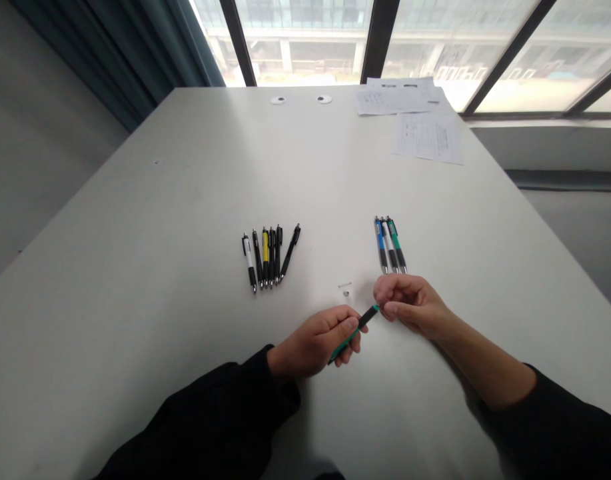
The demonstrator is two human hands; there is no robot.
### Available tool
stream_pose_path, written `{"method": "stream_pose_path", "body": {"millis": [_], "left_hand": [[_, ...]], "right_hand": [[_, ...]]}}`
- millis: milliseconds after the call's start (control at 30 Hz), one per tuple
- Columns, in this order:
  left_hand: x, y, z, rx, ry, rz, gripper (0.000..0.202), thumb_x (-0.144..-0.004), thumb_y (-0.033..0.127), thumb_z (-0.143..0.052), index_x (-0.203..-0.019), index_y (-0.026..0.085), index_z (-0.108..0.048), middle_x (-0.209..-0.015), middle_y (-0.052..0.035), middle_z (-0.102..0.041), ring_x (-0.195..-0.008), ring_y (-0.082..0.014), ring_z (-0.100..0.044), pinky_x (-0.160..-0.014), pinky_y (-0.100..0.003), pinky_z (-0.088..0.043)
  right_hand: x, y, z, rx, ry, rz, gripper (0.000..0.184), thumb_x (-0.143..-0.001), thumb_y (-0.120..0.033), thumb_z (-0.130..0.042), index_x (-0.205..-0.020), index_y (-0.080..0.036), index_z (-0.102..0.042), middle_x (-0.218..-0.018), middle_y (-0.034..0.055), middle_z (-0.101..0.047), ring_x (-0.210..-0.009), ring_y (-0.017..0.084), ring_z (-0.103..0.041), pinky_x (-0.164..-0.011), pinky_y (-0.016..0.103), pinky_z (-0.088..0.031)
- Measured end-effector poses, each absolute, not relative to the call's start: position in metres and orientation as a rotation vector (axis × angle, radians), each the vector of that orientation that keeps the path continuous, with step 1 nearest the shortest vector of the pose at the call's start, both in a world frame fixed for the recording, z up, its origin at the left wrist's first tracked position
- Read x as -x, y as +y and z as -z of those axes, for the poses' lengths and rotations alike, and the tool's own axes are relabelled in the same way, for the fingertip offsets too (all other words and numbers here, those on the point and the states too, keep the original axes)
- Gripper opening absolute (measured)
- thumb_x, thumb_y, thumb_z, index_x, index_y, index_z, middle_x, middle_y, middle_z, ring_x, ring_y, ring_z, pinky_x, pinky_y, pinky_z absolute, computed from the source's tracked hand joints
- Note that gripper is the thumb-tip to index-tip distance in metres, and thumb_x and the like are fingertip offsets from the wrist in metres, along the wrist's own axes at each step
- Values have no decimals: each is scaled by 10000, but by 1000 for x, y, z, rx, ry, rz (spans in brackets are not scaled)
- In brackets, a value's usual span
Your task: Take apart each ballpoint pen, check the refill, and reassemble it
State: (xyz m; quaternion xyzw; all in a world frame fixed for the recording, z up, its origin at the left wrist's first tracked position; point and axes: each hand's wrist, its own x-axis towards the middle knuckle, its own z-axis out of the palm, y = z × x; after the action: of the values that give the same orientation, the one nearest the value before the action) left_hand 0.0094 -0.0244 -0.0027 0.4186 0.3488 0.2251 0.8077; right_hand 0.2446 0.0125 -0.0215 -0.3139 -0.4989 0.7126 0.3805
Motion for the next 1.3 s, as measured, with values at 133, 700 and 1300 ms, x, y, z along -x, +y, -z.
{"method": "stream_pose_path", "body": {"millis": [133,700,1300], "left_hand": [[-10,-25,3,-892,752,-483,446,-938,575,-553,-990,133,-569,-744,-2,-586,-520,-69,-501,-477,-206,-387],[-13,-22,2,-908,722,-559,509,-968,635,-437,-924,139,-544,-743,-10,-577,-502,-63,-472,-455,-196,-354],[-12,-23,2,-793,819,-605,470,-917,620,-551,-902,150,-550,-672,20,-571,-452,-60,-457,-427,-200,-340]], "right_hand": [[-244,13,21,827,-1312,-1770,133,-838,-284,-777,-851,-174,-704,-731,12,-594,-577,103,-495,-518,245,-346],[-212,20,13,1212,-2142,-705,222,-951,-288,-618,-1148,-247,-711,-1038,92,-681,-702,163,-611,-659,311,-491],[-224,30,10,1029,-1198,-1605,224,-791,-344,-812,-848,-166,-688,-604,-2,-636,-421,89,-499,-361,205,-352]]}}
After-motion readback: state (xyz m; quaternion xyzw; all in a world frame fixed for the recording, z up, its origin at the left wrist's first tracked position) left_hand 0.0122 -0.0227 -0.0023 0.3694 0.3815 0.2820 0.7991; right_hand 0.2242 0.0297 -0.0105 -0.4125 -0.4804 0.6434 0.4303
